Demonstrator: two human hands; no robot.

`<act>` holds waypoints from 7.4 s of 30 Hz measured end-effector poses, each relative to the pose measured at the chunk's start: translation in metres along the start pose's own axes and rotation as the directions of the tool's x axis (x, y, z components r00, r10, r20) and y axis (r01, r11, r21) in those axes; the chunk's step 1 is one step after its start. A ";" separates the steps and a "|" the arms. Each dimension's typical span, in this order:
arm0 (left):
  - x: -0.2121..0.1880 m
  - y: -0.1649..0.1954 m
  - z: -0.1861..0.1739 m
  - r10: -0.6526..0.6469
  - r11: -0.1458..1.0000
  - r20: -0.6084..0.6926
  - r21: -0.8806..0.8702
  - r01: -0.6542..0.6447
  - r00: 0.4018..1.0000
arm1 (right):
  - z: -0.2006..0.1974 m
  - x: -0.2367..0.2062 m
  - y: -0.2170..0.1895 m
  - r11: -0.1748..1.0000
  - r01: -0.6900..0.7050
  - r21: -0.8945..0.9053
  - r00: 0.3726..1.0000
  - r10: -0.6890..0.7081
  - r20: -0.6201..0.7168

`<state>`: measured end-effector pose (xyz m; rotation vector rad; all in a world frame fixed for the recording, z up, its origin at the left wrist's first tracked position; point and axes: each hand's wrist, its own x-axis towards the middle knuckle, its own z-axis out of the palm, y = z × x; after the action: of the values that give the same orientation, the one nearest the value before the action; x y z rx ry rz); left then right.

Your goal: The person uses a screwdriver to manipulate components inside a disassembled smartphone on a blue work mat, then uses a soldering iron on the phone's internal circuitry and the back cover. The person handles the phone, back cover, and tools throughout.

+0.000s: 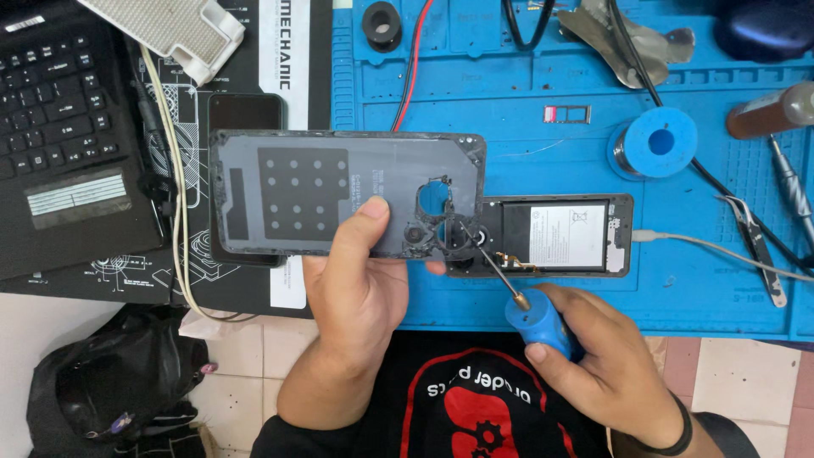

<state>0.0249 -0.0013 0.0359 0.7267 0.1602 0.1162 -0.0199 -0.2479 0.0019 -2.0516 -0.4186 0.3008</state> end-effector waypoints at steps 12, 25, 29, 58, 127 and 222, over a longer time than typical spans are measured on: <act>0.007 0.004 0.008 -0.108 0.994 0.109 0.024 0.106 0.988 | 0.002 0.001 0.002 0.999 0.030 0.018 0.999 -0.031 0.035; 0.006 0.004 0.005 -0.131 0.990 0.125 0.062 0.124 0.984 | 0.001 0.001 0.005 0.998 -0.009 0.058 0.998 0.006 0.058; 0.007 0.005 0.006 -0.136 0.989 0.126 0.074 0.128 0.983 | 0.001 0.001 0.005 0.998 0.020 0.054 0.999 -0.022 0.046; 0.003 0.000 -0.001 -0.216 0.976 0.147 0.057 0.209 0.965 | 0.002 0.003 0.006 0.997 -0.033 0.075 0.998 0.029 0.051; 0.004 0.017 -0.001 -0.214 0.968 0.181 -0.095 0.233 0.960 | 0.016 -0.009 0.011 0.986 0.000 0.168 0.959 -0.047 0.279; -0.009 -0.002 -0.013 -0.131 0.967 0.328 -0.166 0.194 0.936 | 0.033 -0.015 0.016 0.990 -0.005 0.140 0.987 -0.018 0.157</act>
<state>0.0140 0.0037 0.0260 0.5234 -0.0964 -0.1427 -0.0434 -0.2354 -0.0281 -1.8953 -0.4871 0.4783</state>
